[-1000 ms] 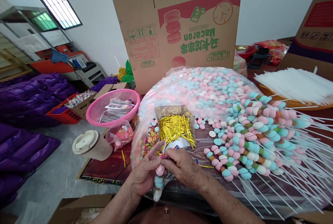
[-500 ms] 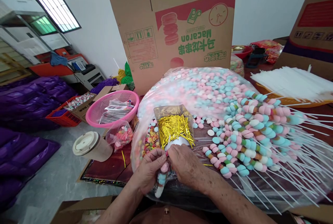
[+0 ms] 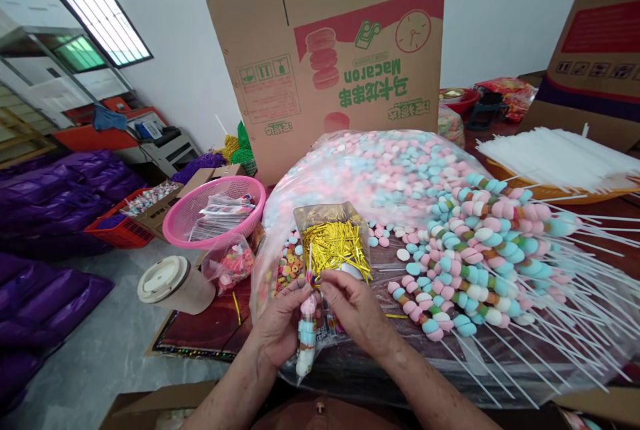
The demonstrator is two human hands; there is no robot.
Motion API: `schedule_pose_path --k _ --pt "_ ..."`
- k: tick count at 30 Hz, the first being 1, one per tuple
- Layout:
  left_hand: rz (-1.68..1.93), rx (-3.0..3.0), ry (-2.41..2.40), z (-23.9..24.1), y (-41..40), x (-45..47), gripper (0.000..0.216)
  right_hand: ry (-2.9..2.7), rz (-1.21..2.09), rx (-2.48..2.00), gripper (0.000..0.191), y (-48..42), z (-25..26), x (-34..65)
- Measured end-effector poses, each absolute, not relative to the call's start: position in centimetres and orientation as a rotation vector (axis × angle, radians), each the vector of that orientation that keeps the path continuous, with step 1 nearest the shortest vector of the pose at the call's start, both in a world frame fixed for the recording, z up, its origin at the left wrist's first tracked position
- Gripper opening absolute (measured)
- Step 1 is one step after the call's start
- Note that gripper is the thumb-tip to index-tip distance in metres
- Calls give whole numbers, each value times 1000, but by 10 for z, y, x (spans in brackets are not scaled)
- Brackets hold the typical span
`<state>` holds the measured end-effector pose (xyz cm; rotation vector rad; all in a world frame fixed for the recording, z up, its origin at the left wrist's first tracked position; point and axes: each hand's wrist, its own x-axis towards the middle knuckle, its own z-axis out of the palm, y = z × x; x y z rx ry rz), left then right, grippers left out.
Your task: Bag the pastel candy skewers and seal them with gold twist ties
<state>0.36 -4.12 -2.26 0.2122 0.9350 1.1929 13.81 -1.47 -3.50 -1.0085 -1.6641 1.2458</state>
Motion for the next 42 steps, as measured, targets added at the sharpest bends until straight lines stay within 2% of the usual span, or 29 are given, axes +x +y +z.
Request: schedule_pose_path --k 3,6,10,14,18,22,31,36,39,42 --pt "1226 226 954 -24 -41 4 28 -1744 1188 -1044 14 -14 -34 131" --pt "1227 236 975 -26 -43 4 26 -1909 1053 -1067 19 -13 -35 129" --pt "1276 188 1004 -25 -43 2 24 -2225 569 -1054 19 -8 -33 142" --pt "1370 174 1023 -23 -41 1 24 -2117 317 -952 18 -6 -27 151" --pt "1263 147 967 -25 -40 5 19 -2226 50 -831 23 -14 -35 136" --pt "1202 73 951 -28 -42 4 19 -2230 -74 -802 26 -18 -52 124" --pt "1194 96 965 -30 -43 3 23 -2267 -43 -798 29 -13 -51 131" --pt "1206 565 1073 -28 -47 4 28 -2238 -56 -815 29 -5 -43 136" --pt "1267 990 1195 -21 -43 -6 28 -2093 230 -876 25 -10 -25 133" --pt "1416 888 1293 -6 -29 -18 29 -1801 919 -948 22 -26 -7 123"
